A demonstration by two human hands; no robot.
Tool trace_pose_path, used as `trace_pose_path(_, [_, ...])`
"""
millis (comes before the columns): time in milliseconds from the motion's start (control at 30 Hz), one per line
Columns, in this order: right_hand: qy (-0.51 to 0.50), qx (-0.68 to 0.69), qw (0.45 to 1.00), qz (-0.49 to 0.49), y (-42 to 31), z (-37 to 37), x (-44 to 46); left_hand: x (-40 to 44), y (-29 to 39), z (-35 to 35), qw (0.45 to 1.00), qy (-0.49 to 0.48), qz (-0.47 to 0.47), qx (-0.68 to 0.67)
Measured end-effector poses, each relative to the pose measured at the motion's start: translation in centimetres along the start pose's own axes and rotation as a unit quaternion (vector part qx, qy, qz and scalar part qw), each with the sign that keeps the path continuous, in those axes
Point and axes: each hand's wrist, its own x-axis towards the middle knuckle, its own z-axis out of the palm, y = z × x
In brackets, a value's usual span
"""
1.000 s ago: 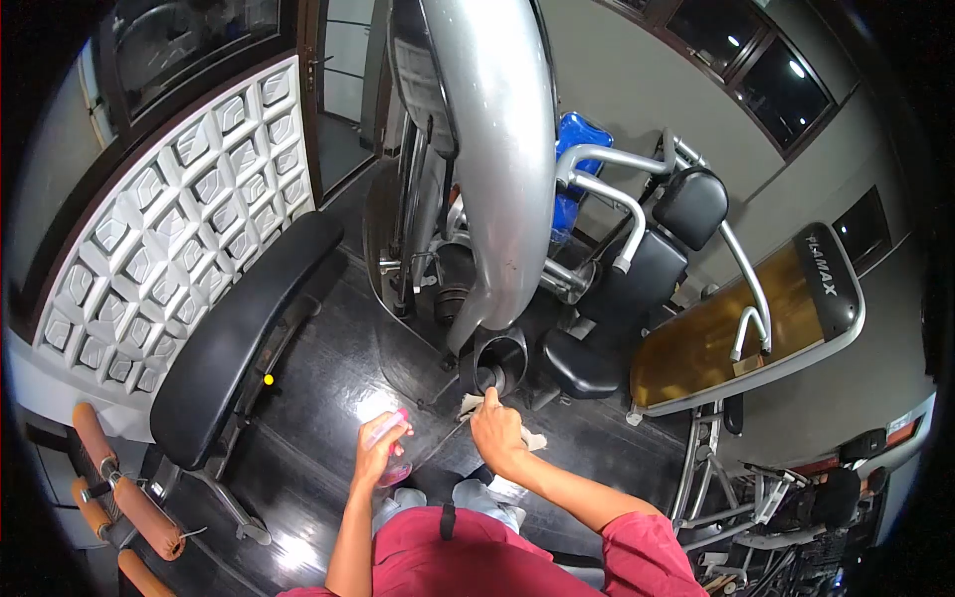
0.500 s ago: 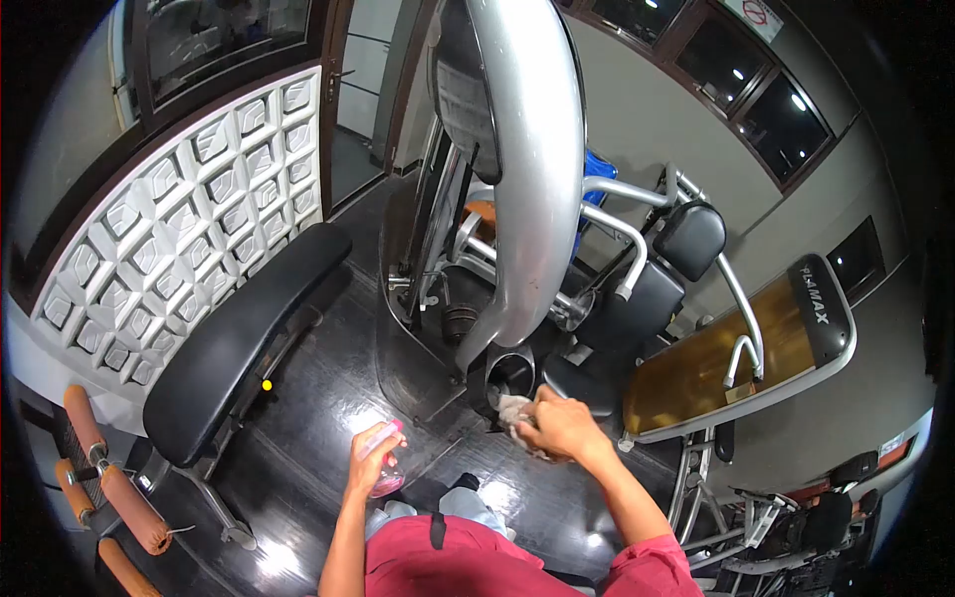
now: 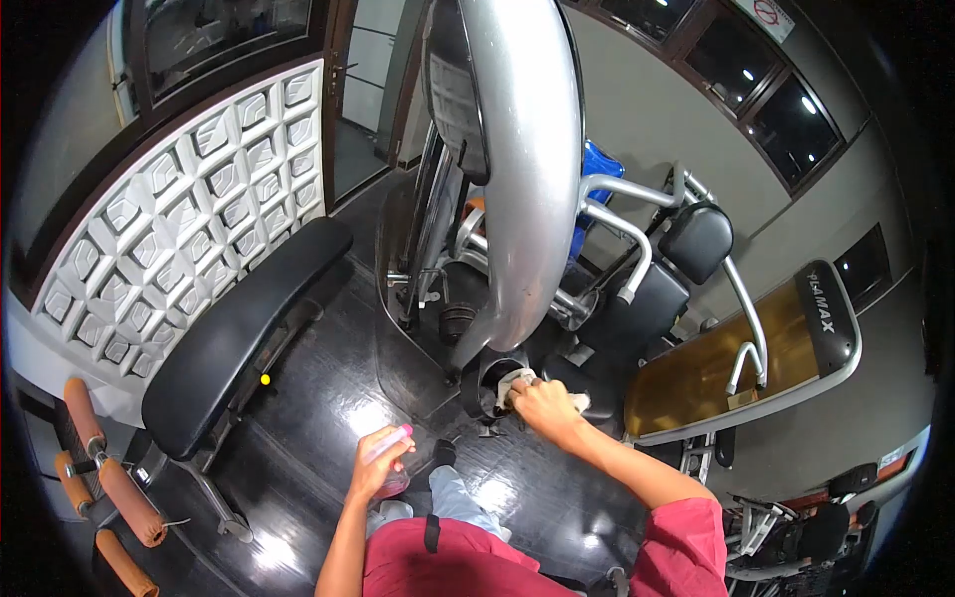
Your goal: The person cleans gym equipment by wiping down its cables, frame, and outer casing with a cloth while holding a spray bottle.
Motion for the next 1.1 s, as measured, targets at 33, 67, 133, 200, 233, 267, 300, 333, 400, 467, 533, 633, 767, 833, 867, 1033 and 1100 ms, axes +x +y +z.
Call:
trace_pose_path(33, [-0.030,0.001,1.000,0.001,-0.4,-0.6,0.5,0.1,-0.3,-0.1,1.000,0.001,-0.001,0.000])
trace_pose_path(67, [-0.059,0.001,0.998,0.001,-0.6,-1.3,1.1,0.1,-0.6,-0.1,1.000,0.010,-0.005,0.000])
trace_pose_path(133, [-0.110,0.059,0.992,-0.013,-0.2,-2.5,3.2,0.1,-0.5,-0.1,1.000,0.022,-0.009,0.001])
trace_pose_path(200, [-0.171,0.181,0.968,0.002,0.0,-3.0,4.4,-0.1,0.1,0.1,0.999,0.042,-0.018,-0.028])
trace_pose_path(233, [-0.062,0.132,0.988,-0.043,0.2,-1.4,4.4,0.0,-0.1,0.1,0.998,0.045,-0.019,-0.030])
trace_pose_path(267, [-0.064,0.132,0.988,-0.046,0.2,0.0,4.1,0.2,-0.4,0.0,0.998,0.045,-0.019,-0.033])
trace_pose_path(300, [-0.023,0.075,0.994,-0.072,0.2,0.3,4.1,0.5,-0.5,0.0,0.998,0.046,-0.018,-0.036])
trace_pose_path(333, [0.020,0.018,0.995,-0.099,0.0,0.9,4.1,0.7,-0.3,0.2,0.998,0.047,-0.017,-0.038])
trace_pose_path(400, [0.034,-0.066,0.993,-0.088,-1.2,2.6,3.5,1.0,0.3,0.8,0.998,0.057,-0.025,-0.026])
trace_pose_path(467, [-0.030,-0.087,0.995,-0.041,-2.3,2.6,3.3,1.5,0.0,0.9,0.998,0.049,-0.026,-0.029])
trace_pose_path(533, [-0.113,-0.113,0.987,-0.017,-3.8,2.2,4.3,1.9,-0.1,1.1,0.998,0.040,-0.026,-0.029])
trace_pose_path(633, [-0.207,-0.106,0.972,-0.023,-3.7,4.3,5.9,2.0,0.3,1.5,0.999,0.038,-0.017,-0.035])
trace_pose_path(767, [-0.272,0.043,0.957,-0.085,-1.3,2.5,7.2,1.7,0.4,1.1,0.998,0.049,-0.030,-0.031])
trace_pose_path(833, [-0.346,0.188,0.917,-0.064,0.4,1.6,7.7,1.9,0.4,1.1,0.997,0.052,-0.028,-0.039])
trace_pose_path(867, [-0.348,0.186,0.917,-0.063,0.7,1.1,7.0,1.9,0.6,1.1,0.998,0.059,-0.025,-0.025])
trace_pose_path(1033, [-0.055,0.623,0.735,0.262,-1.3,2.7,0.3,2.7,0.7,1.1,0.997,0.067,-0.029,-0.027])
trace_pose_path(1100, [0.053,0.798,0.476,0.366,-2.5,3.3,-1.7,3.0,1.2,1.0,0.997,0.061,-0.035,-0.014])
